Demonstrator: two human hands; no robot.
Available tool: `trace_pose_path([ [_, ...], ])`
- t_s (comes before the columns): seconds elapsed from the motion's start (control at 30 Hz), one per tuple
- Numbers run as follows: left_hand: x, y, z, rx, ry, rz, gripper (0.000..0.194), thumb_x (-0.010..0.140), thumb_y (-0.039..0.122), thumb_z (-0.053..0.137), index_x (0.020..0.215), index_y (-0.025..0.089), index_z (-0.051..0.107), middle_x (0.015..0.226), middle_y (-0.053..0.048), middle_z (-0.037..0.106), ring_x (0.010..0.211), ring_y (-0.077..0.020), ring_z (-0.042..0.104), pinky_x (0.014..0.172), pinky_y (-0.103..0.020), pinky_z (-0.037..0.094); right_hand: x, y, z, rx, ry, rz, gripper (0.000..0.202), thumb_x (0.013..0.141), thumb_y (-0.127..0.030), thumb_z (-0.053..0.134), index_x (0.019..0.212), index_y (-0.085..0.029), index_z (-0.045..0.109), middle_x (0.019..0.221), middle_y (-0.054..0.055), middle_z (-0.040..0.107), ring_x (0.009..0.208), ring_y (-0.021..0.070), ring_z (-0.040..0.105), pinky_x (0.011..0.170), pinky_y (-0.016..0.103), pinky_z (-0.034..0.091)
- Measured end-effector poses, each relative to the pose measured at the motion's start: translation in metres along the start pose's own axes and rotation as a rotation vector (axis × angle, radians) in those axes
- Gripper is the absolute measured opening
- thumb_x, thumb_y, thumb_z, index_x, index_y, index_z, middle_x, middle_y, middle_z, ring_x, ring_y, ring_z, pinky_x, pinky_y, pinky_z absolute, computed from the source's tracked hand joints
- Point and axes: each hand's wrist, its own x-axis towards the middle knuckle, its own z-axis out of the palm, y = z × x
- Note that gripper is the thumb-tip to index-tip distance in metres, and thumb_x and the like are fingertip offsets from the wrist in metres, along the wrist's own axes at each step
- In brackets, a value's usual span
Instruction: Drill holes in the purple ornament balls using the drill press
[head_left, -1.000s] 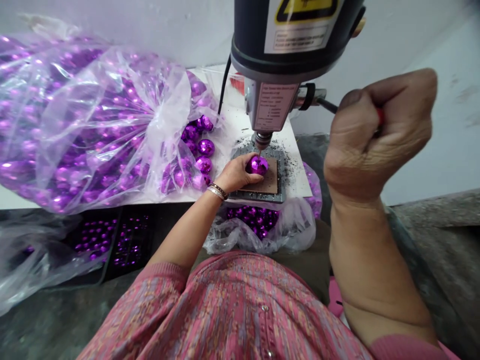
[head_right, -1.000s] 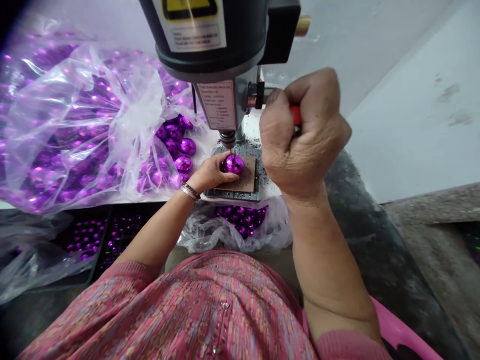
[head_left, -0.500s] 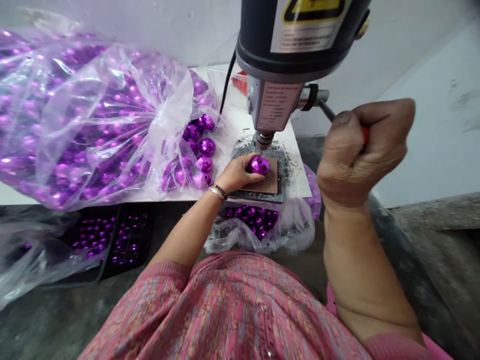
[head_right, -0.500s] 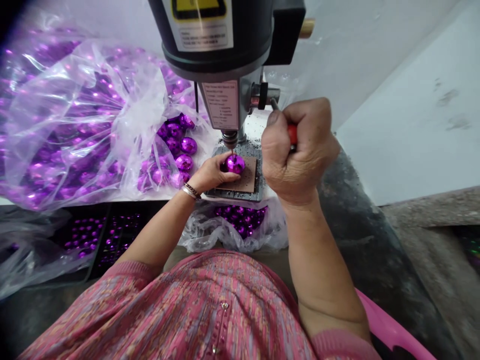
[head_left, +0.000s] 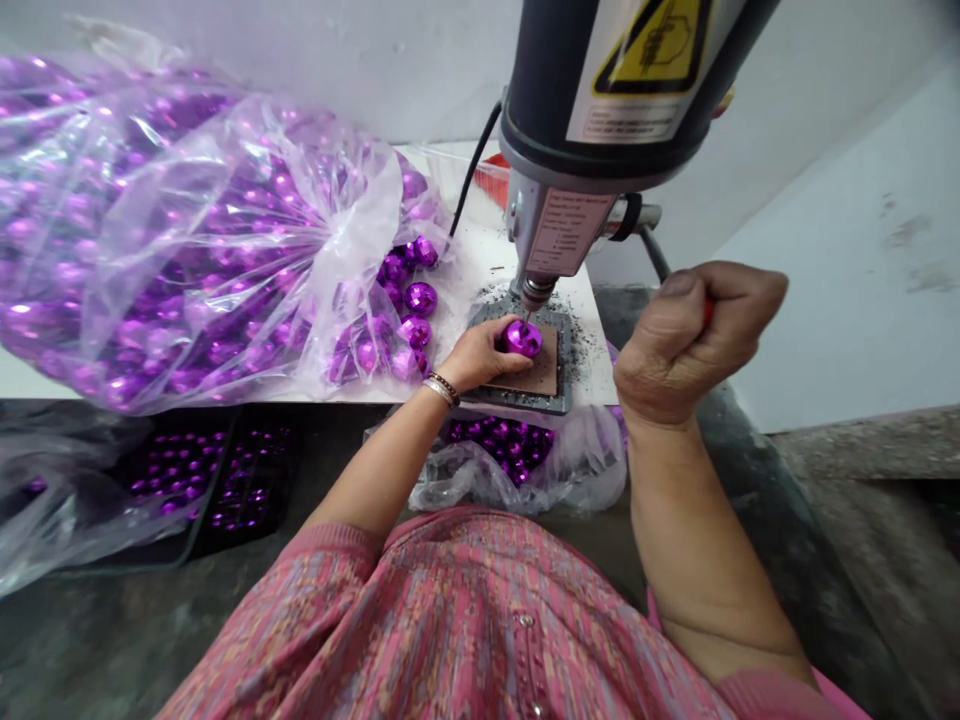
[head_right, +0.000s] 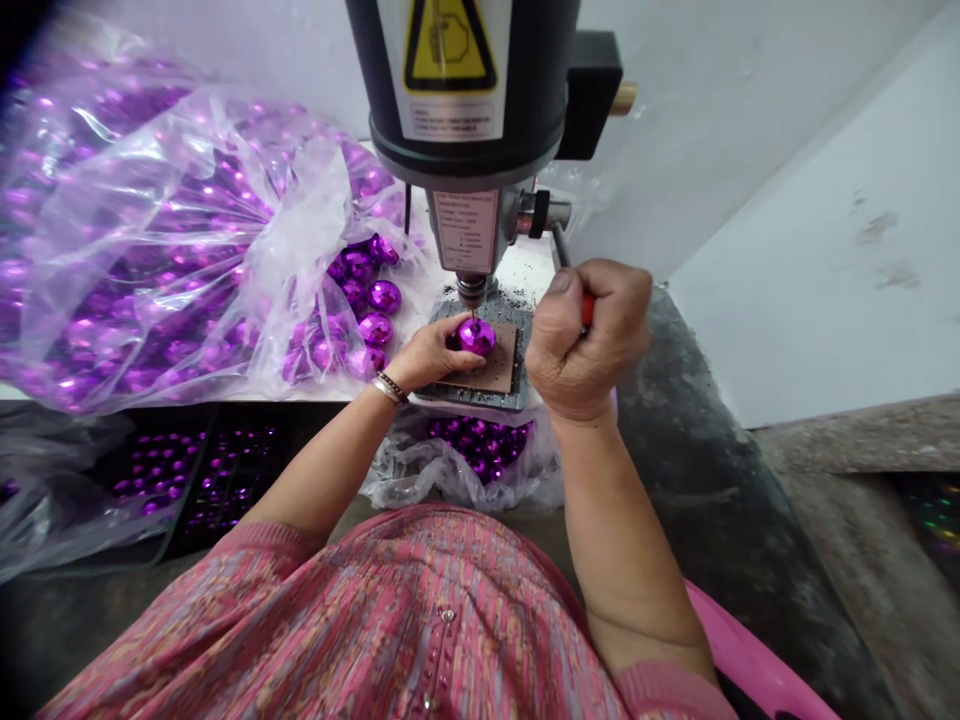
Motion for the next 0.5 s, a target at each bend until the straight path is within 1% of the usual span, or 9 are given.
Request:
trace_pose_path([
  [0.07, 0.000, 0.000, 0.000, 0.005, 0.008, 0.000, 0.069, 0.071, 0.022, 0.085, 0.137, 0.015, 0.067, 0.124, -0.005, 0.077, 0.116, -0.0235, 0.069, 0.108, -0.034, 0.050, -0.002, 0.002, 0.001, -0.004, 0.020, 0.006, 0.036, 0.101, -0.047, 0.041, 0.086, -0.017, 0.054, 0.079, 0.001, 0.048, 0.073, 0.0046, 0.046, 0.070, 0.024, 0.040],
  [0.13, 0.001, -0.001, 0.001, 0.006, 0.012, -0.003, 0.069, 0.071, 0.022, 0.085, 0.138, 0.016, 0.067, 0.126, -0.005, 0.077, 0.118, -0.0239, 0.068, 0.110, -0.035, 0.049, -0.006, 0.005, 0.002, 0.023, 0.027, -0.026, 0.030, 0.101, -0.042, 0.043, 0.089, -0.017, 0.055, 0.081, 0.001, 0.050, 0.074, 0.0047, 0.047, 0.072, 0.024, 0.040],
  [0.23, 0.001, -0.002, 0.001, 0.001, 0.006, -0.005, 0.072, 0.070, 0.020, 0.085, 0.139, 0.015, 0.066, 0.128, -0.005, 0.076, 0.120, -0.0242, 0.067, 0.111, -0.034, 0.048, -0.016, 0.010, 0.003, 0.069, 0.010, -0.083, 0.023, 0.100, -0.036, 0.044, 0.089, -0.017, 0.053, 0.079, 0.000, 0.049, 0.072, 0.0047, 0.046, 0.069, 0.023, 0.040],
  [0.33, 0.001, -0.003, 0.001, -0.003, -0.001, 0.001, 0.070, 0.070, 0.022, 0.085, 0.137, 0.014, 0.067, 0.126, -0.006, 0.076, 0.119, -0.0246, 0.067, 0.111, -0.034, 0.048, -0.020, 0.011, 0.002, 0.087, 0.002, -0.088, 0.026, 0.101, -0.036, 0.043, 0.086, -0.016, 0.051, 0.074, -0.001, 0.045, 0.069, 0.0034, 0.044, 0.066, 0.021, 0.037],
  [0.4, 0.002, -0.003, 0.002, -0.018, 0.001, -0.012, 0.071, 0.071, 0.023, 0.085, 0.139, 0.015, 0.066, 0.127, -0.005, 0.075, 0.119, -0.0244, 0.067, 0.111, -0.035, 0.048, -0.010, 0.005, 0.000, 0.089, -0.002, -0.073, 0.031, 0.103, -0.038, 0.041, 0.085, -0.014, 0.051, 0.073, -0.001, 0.045, 0.069, 0.0017, 0.045, 0.067, 0.020, 0.037],
  [0.5, 0.001, -0.003, 0.003, -0.033, 0.016, -0.035, 0.072, 0.070, 0.023, 0.086, 0.139, 0.016, 0.066, 0.126, -0.005, 0.076, 0.116, -0.0236, 0.068, 0.109, -0.035, 0.049, 0.029, -0.013, 0.000, 0.077, -0.029, -0.015, 0.046, 0.106, -0.047, 0.032, 0.081, -0.012, 0.049, 0.072, -0.001, 0.044, 0.070, 0.0003, 0.044, 0.069, 0.019, 0.035],
])
